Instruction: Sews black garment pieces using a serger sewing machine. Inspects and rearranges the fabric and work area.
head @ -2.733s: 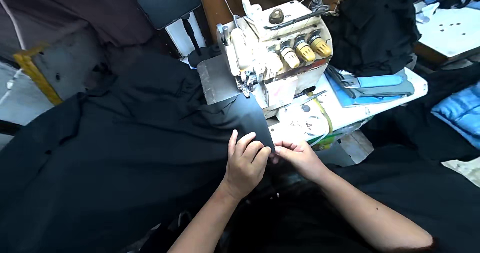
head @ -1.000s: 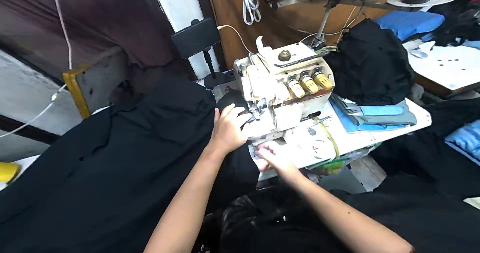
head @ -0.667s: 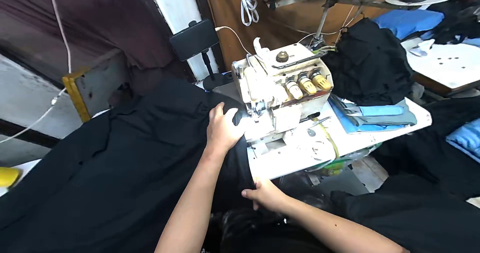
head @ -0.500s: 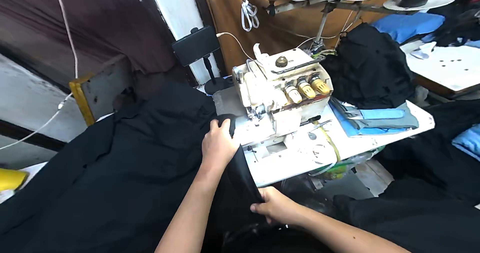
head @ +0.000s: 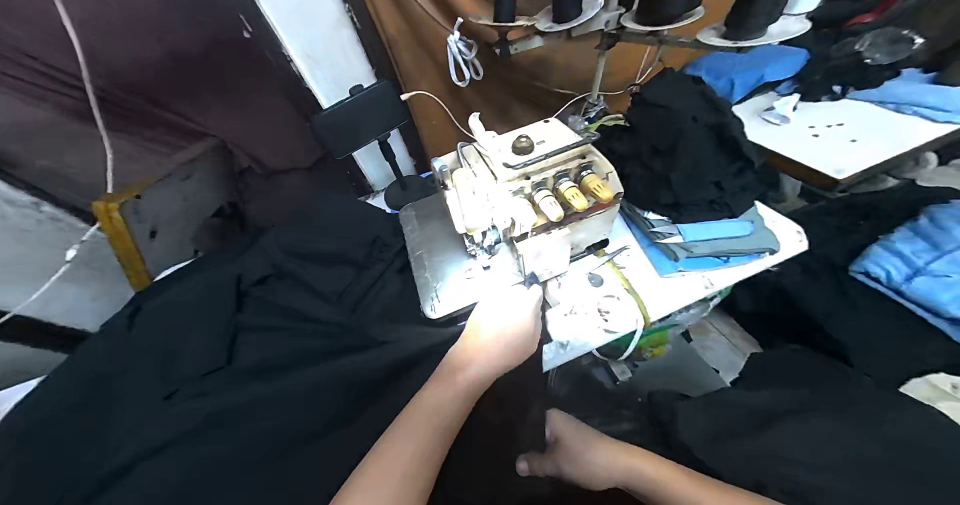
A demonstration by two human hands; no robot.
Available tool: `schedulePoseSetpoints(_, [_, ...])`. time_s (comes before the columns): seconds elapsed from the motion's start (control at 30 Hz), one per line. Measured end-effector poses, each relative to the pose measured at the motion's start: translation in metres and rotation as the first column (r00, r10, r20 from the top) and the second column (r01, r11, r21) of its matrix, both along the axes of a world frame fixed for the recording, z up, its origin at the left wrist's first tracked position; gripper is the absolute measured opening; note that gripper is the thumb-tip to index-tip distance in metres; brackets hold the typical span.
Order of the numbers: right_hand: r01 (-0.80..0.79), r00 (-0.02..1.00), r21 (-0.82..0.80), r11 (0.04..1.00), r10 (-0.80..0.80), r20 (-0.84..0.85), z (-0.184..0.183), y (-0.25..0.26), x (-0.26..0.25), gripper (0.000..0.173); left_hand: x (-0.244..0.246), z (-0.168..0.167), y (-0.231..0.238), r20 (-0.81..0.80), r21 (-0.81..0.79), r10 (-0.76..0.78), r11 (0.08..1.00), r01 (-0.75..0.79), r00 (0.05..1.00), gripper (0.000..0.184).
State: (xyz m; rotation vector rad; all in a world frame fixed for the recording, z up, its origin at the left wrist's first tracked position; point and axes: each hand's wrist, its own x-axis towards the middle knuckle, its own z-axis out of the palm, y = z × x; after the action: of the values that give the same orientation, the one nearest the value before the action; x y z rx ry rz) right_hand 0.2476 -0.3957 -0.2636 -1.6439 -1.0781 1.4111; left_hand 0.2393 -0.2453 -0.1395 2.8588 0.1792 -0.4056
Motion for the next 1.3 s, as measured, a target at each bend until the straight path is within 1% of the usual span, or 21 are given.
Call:
schedulePoseSetpoints(0.1, [0.139,0.99,0.015,0.99,-0.138,-0.032,0.001,0.002,0.006,0.026,0.015,-0.02,-0.006,0.048,0.071,0.055,0.996,-0.058,0.997,0.039])
schedulePoseSetpoints(0.17, [0.172,0.984,0.014,0.985,-0.171,-0.056,0.001,0.001,0.007,0.025,0.006,-0.029,-0.007,0.098,0.068,0.028,0.997,-0.034,0.995,0.041])
schedulePoseSetpoints(0.2, [0.177,0.982,0.009,0.984,-0.176,-0.064,0.0,-0.001,0.008,0.023,-0.006,-0.033,-0.006,0.194,0.063,-0.011,0.998,-0.002,0.981,0.039])
schedulePoseSetpoints(0.23, [0.183,0.981,0.013,0.983,-0.181,-0.074,-0.001,-0.004,0.008,0.022,-0.02,-0.04,-0.003,0.415,0.073,-0.074,0.996,0.048,0.907,0.033])
schedulePoseSetpoints(0.27, [0.195,0.977,0.041,0.98,-0.191,-0.094,0.002,-0.008,0.012,0.021,-0.034,-0.04,0.003,0.621,0.096,-0.129,0.992,0.088,0.773,0.027])
schedulePoseSetpoints(0.3, [0.223,0.969,0.111,0.969,-0.207,-0.133,0.009,-0.013,0.017,0.018,-0.046,-0.029,0.011,0.754,0.141,-0.165,0.986,0.088,0.636,0.024])
schedulePoseSetpoints(0.33, [0.269,0.955,0.234,0.934,-0.226,-0.193,0.016,-0.016,0.024,0.015,-0.057,-0.01,0.023,0.826,0.189,-0.177,0.981,0.034,0.536,0.024])
schedulePoseSetpoints(0.4, [0.35,0.923,0.44,0.827,-0.224,-0.313,0.034,-0.015,0.04,0.015,-0.074,0.031,0.055,0.877,0.263,-0.175,0.954,-0.143,0.448,0.029])
schedulePoseSetpoints(0.47, [0.428,0.89,0.49,0.76,-0.258,-0.376,0.057,0.0,0.052,0.014,-0.068,0.061,0.09,0.89,0.287,-0.135,0.908,-0.305,0.436,0.03])
schedulePoseSetpoints(0.53, [0.508,0.846,0.415,0.755,-0.346,-0.406,0.065,0.027,0.057,0.011,-0.042,0.066,0.122,0.881,0.261,-0.031,0.865,-0.43,0.472,0.031])
schedulePoseSetpoints(0.57, [0.555,0.81,0.347,0.756,-0.396,-0.432,0.06,0.041,0.057,0.013,-0.029,0.062,0.135,0.83,0.218,0.09,0.855,-0.47,0.55,0.033])
schedulePoseSetpoints(0.63, [0.635,0.721,0.223,0.739,-0.464,-0.515,0.045,0.058,0.051,0.011,-0.01,0.045,0.146,0.616,0.119,0.338,0.853,-0.508,0.711,0.04])
schedulePoseSetpoints(0.67, [0.65,0.695,0.194,0.735,-0.471,-0.543,0.04,0.06,0.049,0.008,-0.006,0.032,0.144,0.546,0.097,0.369,0.864,-0.494,0.753,0.042])
schedulePoseSetpoints(0.73, [0.656,0.678,0.174,0.735,-0.471,-0.564,0.033,0.056,0.046,0.009,-0.012,0.004,0.121,0.544,0.069,0.315,0.907,-0.416,0.777,0.036])
schedulePoseSetpoints(0.77, [0.649,0.682,0.171,0.741,-0.468,-0.561,0.029,0.054,0.046,0.01,-0.02,-0.009,0.106,0.587,0.06,0.26,0.931,-0.361,0.767,0.031])
schedulePoseSetpoints(0.83, [0.612,0.714,0.18,0.77,-0.441,-0.545,0.023,0.051,0.048,0.014,-0.032,-0.028,0.078,0.655,0.048,0.181,0.959,-0.279,0.734,0.031])
schedulePoseSetpoints(0.93, [0.587,0.755,0.215,0.781,-0.431,-0.495,0.022,0.052,0.053,0.017,-0.034,-0.043,0.071,0.695,0.044,0.175,0.958,-0.283,0.697,0.037])
schedulePoseSetpoints(1.03, [0.641,0.757,0.313,0.701,-0.51,-0.409,0.023,0.06,0.056,0.025,-0.026,-0.044,0.084,0.675,0.026,0.219,0.947,-0.319,0.704,0.036])
schedulePoseSetpoints(1.17, [0.659,0.734,0.472,0.586,-0.637,-0.234,0.022,0.062,0.053,0.007,-0.023,-0.044,0.083,0.679,0.02,0.242,0.938,-0.347,0.693,0.035])
schedulePoseSetpoints(1.23, [0.606,0.722,0.571,0.554,-0.685,-0.102,0.019,0.062,0.052,0.01,-0.028,-0.049,0.075,0.768,0.07,0.135,0.954,-0.291,0.626,0.032])
schedulePoseSetpoints(1.3, [0.523,0.688,0.685,0.508,-0.726,0.013,0.014,0.061,0.053,0.019,-0.035,-0.051,0.064,0.816,0.126,-0.018,0.981,-0.148,0.577,0.028])
